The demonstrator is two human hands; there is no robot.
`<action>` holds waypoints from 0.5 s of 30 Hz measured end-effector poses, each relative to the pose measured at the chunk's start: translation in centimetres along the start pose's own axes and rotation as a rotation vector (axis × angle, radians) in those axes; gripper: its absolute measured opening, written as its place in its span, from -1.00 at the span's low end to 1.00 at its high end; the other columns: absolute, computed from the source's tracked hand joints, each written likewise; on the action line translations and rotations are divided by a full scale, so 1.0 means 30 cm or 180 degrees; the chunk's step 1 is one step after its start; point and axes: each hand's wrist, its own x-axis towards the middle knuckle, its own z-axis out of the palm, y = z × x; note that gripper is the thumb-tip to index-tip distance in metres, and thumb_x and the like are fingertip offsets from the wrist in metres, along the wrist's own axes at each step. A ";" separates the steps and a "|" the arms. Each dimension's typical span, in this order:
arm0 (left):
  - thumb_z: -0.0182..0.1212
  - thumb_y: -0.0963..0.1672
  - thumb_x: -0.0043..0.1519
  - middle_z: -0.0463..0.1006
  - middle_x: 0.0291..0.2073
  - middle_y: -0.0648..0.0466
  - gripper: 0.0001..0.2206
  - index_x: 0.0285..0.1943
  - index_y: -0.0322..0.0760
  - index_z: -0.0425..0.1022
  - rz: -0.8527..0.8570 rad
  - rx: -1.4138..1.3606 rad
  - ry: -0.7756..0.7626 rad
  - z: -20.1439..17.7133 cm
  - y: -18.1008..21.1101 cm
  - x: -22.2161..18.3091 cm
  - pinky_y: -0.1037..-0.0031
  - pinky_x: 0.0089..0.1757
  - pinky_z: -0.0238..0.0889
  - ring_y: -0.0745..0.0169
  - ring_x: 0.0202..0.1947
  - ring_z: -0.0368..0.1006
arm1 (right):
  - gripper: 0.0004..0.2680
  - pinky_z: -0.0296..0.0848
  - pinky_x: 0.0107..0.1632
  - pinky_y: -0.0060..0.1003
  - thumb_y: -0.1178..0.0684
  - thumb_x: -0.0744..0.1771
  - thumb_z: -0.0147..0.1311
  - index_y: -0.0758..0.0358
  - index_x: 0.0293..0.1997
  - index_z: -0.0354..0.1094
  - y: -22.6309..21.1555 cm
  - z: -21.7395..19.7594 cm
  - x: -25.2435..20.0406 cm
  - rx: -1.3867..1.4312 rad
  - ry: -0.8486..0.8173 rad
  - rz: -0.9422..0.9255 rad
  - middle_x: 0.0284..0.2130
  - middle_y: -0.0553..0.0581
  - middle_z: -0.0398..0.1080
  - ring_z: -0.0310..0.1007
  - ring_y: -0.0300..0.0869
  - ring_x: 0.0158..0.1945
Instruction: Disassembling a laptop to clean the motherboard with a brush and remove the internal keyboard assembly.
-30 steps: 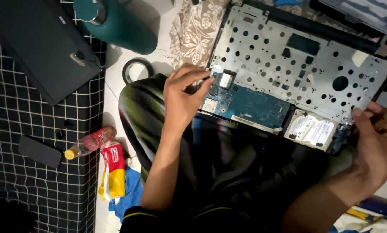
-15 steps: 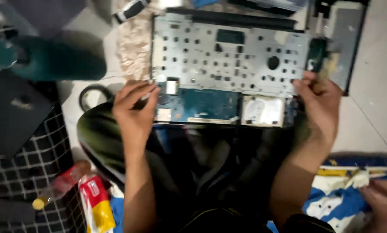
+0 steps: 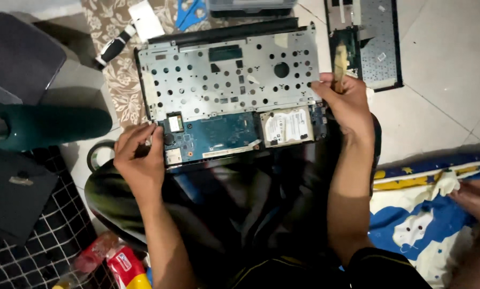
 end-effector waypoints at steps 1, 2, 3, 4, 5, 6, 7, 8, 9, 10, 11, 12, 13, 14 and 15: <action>0.58 -0.27 0.22 0.67 -0.17 -0.07 -0.83 -0.10 -0.20 0.73 0.0025 0.0041 0.0002 0.005 -0.008 -0.001 0.26 0.06 0.29 -0.05 -0.08 0.56 | -0.85 0.36 -0.32 -0.51 0.14 0.31 0.40 0.29 -0.12 0.53 0.003 -0.010 0.002 0.0044 -0.0060 -0.0046 -0.53 -0.05 0.41 0.36 -0.41 -0.49; 0.58 -0.27 0.22 0.67 -0.17 -0.07 -0.83 -0.10 -0.20 0.73 0.0063 0.0022 -0.0025 0.004 0.004 0.003 0.26 0.06 0.29 -0.05 -0.08 0.56 | -0.85 0.36 -0.32 -0.51 0.14 0.31 0.40 0.29 -0.12 0.53 0.035 -0.022 0.019 0.0061 -0.0013 -0.0053 -0.53 -0.05 0.41 0.36 -0.41 -0.49; 0.54 -0.29 0.26 0.66 -0.16 -0.11 -0.84 -0.08 -0.24 0.72 0.0142 0.0025 -0.0016 0.004 0.015 0.005 0.19 0.08 0.28 -0.12 -0.07 0.56 | -0.89 0.33 -0.36 -0.50 0.15 0.33 0.38 0.28 -0.17 0.51 0.068 -0.038 0.032 0.0115 -0.0124 -0.0148 -0.57 -0.01 0.39 0.36 -0.37 -0.53; 0.51 -0.31 0.29 0.64 -0.15 -0.15 -0.85 -0.05 -0.28 0.71 0.0222 0.0027 -0.0007 0.004 0.027 0.007 0.13 0.10 0.27 -0.19 -0.06 0.55 | -0.91 0.29 -0.40 -0.49 0.17 0.35 0.36 0.26 -0.21 0.50 0.101 -0.055 0.046 0.0167 -0.0234 -0.0244 -0.62 0.03 0.37 0.36 -0.33 -0.57; 0.51 -0.31 0.29 0.64 -0.15 -0.15 -0.85 -0.05 -0.28 0.71 0.0253 0.0008 -0.0035 0.005 0.012 0.000 0.13 0.10 0.27 -0.19 -0.06 0.55 | -0.91 0.29 -0.40 -0.49 0.17 0.35 0.36 0.26 -0.21 0.50 0.045 -0.051 0.022 0.0178 -0.0189 -0.0249 -0.62 0.03 0.37 0.36 -0.33 -0.57; 0.51 -0.27 0.31 0.64 -0.15 -0.15 -0.90 -0.06 -0.31 0.70 0.0343 0.0016 -0.0012 0.005 -0.003 -0.006 0.16 0.10 0.26 -0.19 -0.05 0.55 | -0.92 0.29 -0.42 -0.49 0.21 0.34 0.32 0.30 -0.20 0.48 -0.013 -0.048 -0.002 0.0390 -0.0308 -0.0305 -0.63 0.03 0.35 0.34 -0.33 -0.61; 0.52 -0.23 0.33 0.64 -0.15 -0.16 -0.92 -0.07 -0.34 0.70 0.0438 0.0024 0.0023 0.005 -0.018 -0.008 0.18 0.10 0.26 -0.19 -0.05 0.55 | -0.92 0.29 -0.44 -0.49 0.25 0.34 0.29 0.34 -0.18 0.45 -0.073 -0.042 -0.022 0.0605 -0.0433 -0.0376 -0.65 0.02 0.33 0.31 -0.33 -0.64; 0.52 -0.23 0.33 0.64 -0.15 -0.16 -0.92 -0.07 -0.34 0.70 0.0476 0.0005 0.0006 -0.002 -0.006 -0.007 0.18 0.10 0.26 -0.19 -0.05 0.55 | -0.92 0.29 -0.44 -0.49 0.25 0.34 0.29 0.34 -0.18 0.45 -0.087 -0.050 -0.028 0.0619 -0.0394 -0.0395 -0.65 0.02 0.33 0.31 -0.33 -0.64; 0.48 -0.23 0.37 0.63 -0.14 -0.19 -0.93 -0.05 -0.39 0.69 0.0623 0.0004 0.0123 -0.006 0.004 -0.003 0.15 0.08 0.28 -0.23 -0.05 0.55 | -0.91 0.32 -0.45 -0.46 0.24 0.34 0.29 0.35 -0.15 0.45 -0.101 -0.058 -0.035 0.0766 -0.0500 -0.0415 -0.63 0.01 0.33 0.32 -0.34 -0.65; 0.44 -0.23 0.41 0.62 -0.14 -0.22 -0.92 -0.03 -0.44 0.67 0.0768 0.0001 0.0242 -0.011 0.015 0.001 0.11 0.07 0.30 -0.26 -0.06 0.54 | -0.89 0.35 -0.46 -0.44 0.24 0.34 0.30 0.36 -0.13 0.44 -0.115 -0.066 -0.041 0.0911 -0.0607 -0.0438 -0.62 0.00 0.33 0.32 -0.35 -0.65; 0.44 -0.23 0.41 0.62 -0.14 -0.22 -0.92 -0.03 -0.44 0.67 0.0803 -0.0028 0.0217 -0.014 0.071 0.003 0.11 0.07 0.30 -0.26 -0.06 0.54 | -0.89 0.35 -0.46 -0.44 0.24 0.34 0.30 0.36 -0.13 0.44 -0.118 -0.089 -0.050 0.0917 -0.0559 -0.0455 -0.62 0.00 0.33 0.32 -0.35 -0.65; 0.35 -0.26 0.45 0.60 -0.12 -0.25 -0.94 0.00 -0.49 0.64 0.0921 0.0132 0.0342 -0.018 0.126 0.005 0.11 0.00 0.34 -0.23 -0.05 0.52 | -0.90 0.22 -0.53 -0.48 0.24 0.33 0.25 0.25 -0.17 0.39 -0.121 -0.112 -0.059 0.1165 -0.0663 -0.0128 -0.63 -0.04 0.23 0.22 -0.36 -0.65; 0.26 -0.29 0.50 0.57 -0.10 -0.28 -0.94 0.04 -0.54 0.62 0.1032 0.0296 0.0469 -0.024 0.179 0.004 0.12 -0.07 0.39 -0.19 -0.04 0.51 | -0.89 0.09 -0.60 -0.52 0.24 0.33 0.20 0.15 -0.21 0.34 -0.123 -0.133 -0.068 0.1412 -0.0769 0.0206 -0.65 -0.09 0.14 0.11 -0.38 -0.64; 0.26 -0.29 0.50 0.57 -0.10 -0.28 -0.94 0.04 -0.54 0.62 0.1059 0.0268 0.0449 -0.032 0.219 -0.002 0.12 -0.07 0.39 -0.19 -0.04 0.51 | -0.89 0.09 -0.60 -0.52 0.24 0.33 0.20 0.15 -0.21 0.34 -0.076 -0.169 -0.081 0.1420 -0.0729 0.0190 -0.65 -0.09 0.14 0.11 -0.38 -0.64; 0.26 -0.27 0.52 0.47 0.06 -0.24 -0.88 0.19 -0.43 0.49 0.1041 0.0295 0.0338 -0.040 0.257 -0.010 0.00 0.01 0.40 -0.26 0.11 0.43 | -0.87 0.03 -0.62 -0.59 0.24 0.33 0.18 0.09 -0.18 0.33 -0.030 -0.203 -0.091 0.1741 -0.0522 0.0369 -0.55 -0.10 0.21 0.09 -0.44 -0.64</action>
